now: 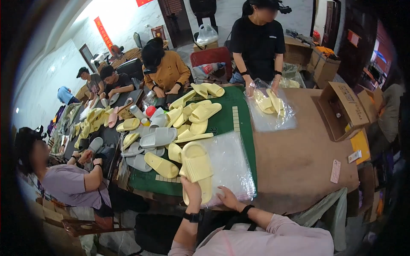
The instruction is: The recorder is packing yellow plastic slides into clear bags and then placing the bagged shoes into a larger collection bag.
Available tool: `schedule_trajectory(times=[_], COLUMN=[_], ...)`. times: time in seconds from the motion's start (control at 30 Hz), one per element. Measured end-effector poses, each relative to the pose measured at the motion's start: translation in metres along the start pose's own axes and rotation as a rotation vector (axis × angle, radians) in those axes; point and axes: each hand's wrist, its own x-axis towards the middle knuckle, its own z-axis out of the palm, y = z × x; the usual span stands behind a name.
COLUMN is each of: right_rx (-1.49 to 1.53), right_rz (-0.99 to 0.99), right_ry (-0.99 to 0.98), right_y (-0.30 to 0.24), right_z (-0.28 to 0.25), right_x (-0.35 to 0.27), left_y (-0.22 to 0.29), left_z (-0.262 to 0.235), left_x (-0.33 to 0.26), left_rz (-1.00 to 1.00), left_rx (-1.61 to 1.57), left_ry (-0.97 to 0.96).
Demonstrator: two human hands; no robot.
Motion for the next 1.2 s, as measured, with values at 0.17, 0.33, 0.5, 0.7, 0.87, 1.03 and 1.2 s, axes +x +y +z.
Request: schedule_trajectory(times=[0.17,0.33,0.5,0.7,0.87,1.03,1.2], right_rx=[0.230,0.168,-0.105,-0.208,-0.125,-0.175,-0.082], right_rz=[0.231,0.402,0.470,0.673,0.524,0.613,0.529], right_ry=[0.258,0.169,0.108,0.226,0.568,0.633,0.713], right_y=[0.013,0.015,-0.002,-0.061,-0.033,-0.041,-0.020], right_z=[-0.008,-0.023,-0.016,-0.005,0.014,0.031,0.047], right_x=[0.001,-0.006,-0.013,0.023,0.037,0.043,0.047], left_y=[-0.035,-0.111,-0.107,-0.143,-0.145,-0.143,-0.170], left_z=[0.047,0.046,0.026,-0.021,-0.030,-0.052,-0.055], left_x=[0.018,-0.001,0.022,0.057,0.062,0.043,0.045], left_rz=[0.149,0.340,0.395,0.741,0.776,1.041,1.103], left_rx=[0.324,0.816,0.589,0.695,0.799,0.797,0.715], left_ry=[-0.355,-0.800,-1.015,-1.093,-1.315,-1.288,-1.195])
